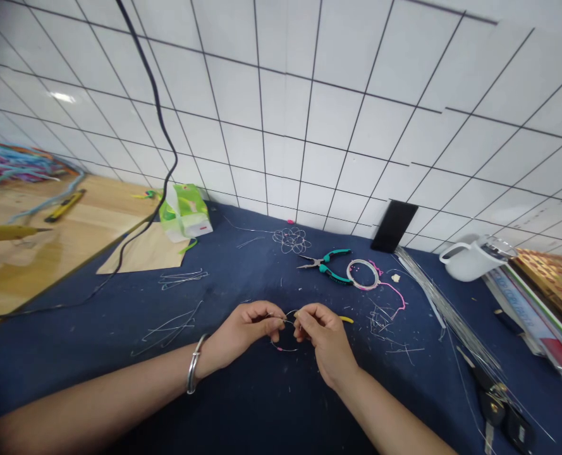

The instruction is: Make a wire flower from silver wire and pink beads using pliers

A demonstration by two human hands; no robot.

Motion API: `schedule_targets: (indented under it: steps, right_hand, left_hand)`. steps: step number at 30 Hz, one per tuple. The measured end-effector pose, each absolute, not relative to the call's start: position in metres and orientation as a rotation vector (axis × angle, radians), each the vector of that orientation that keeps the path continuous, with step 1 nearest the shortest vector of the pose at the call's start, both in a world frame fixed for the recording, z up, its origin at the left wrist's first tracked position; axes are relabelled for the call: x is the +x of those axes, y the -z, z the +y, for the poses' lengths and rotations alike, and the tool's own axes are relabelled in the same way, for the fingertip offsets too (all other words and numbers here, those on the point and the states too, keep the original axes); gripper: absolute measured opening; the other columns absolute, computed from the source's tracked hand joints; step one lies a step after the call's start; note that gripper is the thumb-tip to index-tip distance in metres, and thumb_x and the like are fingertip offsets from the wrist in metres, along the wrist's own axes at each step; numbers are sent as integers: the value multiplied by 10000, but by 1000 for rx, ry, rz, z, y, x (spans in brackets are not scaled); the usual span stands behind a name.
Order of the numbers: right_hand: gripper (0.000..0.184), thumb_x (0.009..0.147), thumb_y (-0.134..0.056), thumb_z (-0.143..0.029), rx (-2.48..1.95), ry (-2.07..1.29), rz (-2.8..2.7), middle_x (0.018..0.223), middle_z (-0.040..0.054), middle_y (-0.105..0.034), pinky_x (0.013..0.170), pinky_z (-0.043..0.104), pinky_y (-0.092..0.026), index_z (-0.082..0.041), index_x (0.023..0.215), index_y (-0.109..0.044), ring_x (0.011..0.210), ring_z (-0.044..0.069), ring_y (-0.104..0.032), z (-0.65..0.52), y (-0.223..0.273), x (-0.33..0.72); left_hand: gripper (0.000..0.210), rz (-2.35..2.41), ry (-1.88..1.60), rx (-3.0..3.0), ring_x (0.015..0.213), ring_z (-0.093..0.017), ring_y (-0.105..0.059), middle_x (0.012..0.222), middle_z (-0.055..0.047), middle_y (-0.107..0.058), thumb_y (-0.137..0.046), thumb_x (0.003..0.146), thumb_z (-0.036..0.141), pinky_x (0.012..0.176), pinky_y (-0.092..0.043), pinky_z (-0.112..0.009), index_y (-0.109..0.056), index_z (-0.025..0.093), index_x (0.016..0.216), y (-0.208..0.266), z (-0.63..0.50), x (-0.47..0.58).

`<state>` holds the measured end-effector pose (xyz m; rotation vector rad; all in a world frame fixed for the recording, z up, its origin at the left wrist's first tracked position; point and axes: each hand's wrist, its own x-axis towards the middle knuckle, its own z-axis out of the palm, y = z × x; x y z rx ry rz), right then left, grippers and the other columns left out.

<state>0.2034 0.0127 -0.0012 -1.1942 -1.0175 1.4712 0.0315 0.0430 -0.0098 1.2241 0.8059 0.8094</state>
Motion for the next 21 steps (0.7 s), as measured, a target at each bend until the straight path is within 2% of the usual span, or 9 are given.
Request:
schedule_targets:
  steps: [4, 11, 16, 21]
  right_hand:
    - [167, 781, -576, -333, -1214, -1452, -1054, 640, -20, -528, 573, 241, -348, -174, 729, -563, 571, 90, -465, 13, -1, 204]
    - [155, 769, -592, -331, -1239, -1409, -1064, 648, -22, -533, 559, 237, -346, -176, 762, -585, 555, 87, -467, 13, -1, 205]
    - [159, 777, -583, -337, -1228, -1414, -1024, 642, -23, -529, 559, 238, -334, -177, 778, -591, 561, 89, -461, 13, 0, 205]
    - [178, 773, -583, -359, -1235, -1401, -993, 606, -27, -515, 580, 252, -334, -181, 775, -595, 571, 99, -453, 14, 3, 206]
  left_hand:
    - [123, 759, -763, 1176, 599, -121, -596, 743, -35, -623, -552, 788, 232, 602, -465, -267, -599, 120, 813, 16, 44, 31]
    - [147, 701, -731, 1119, 591, -119, -611, 740, -34, -634, -561, 793, 261, 590, -460, -254, -580, 121, 831, 15, 45, 29]
    - [215, 688, -787, 1074, 584, -125, -614, 759, -51, -637, -496, 841, 320, 564, -447, -247, -551, 126, 914, 14, 44, 30]
    - [259, 722, -828, 1081, 630, -128, -607, 846, -73, -627, -479, 841, 366, 535, -448, -232, -567, 122, 848, 13, 44, 31]
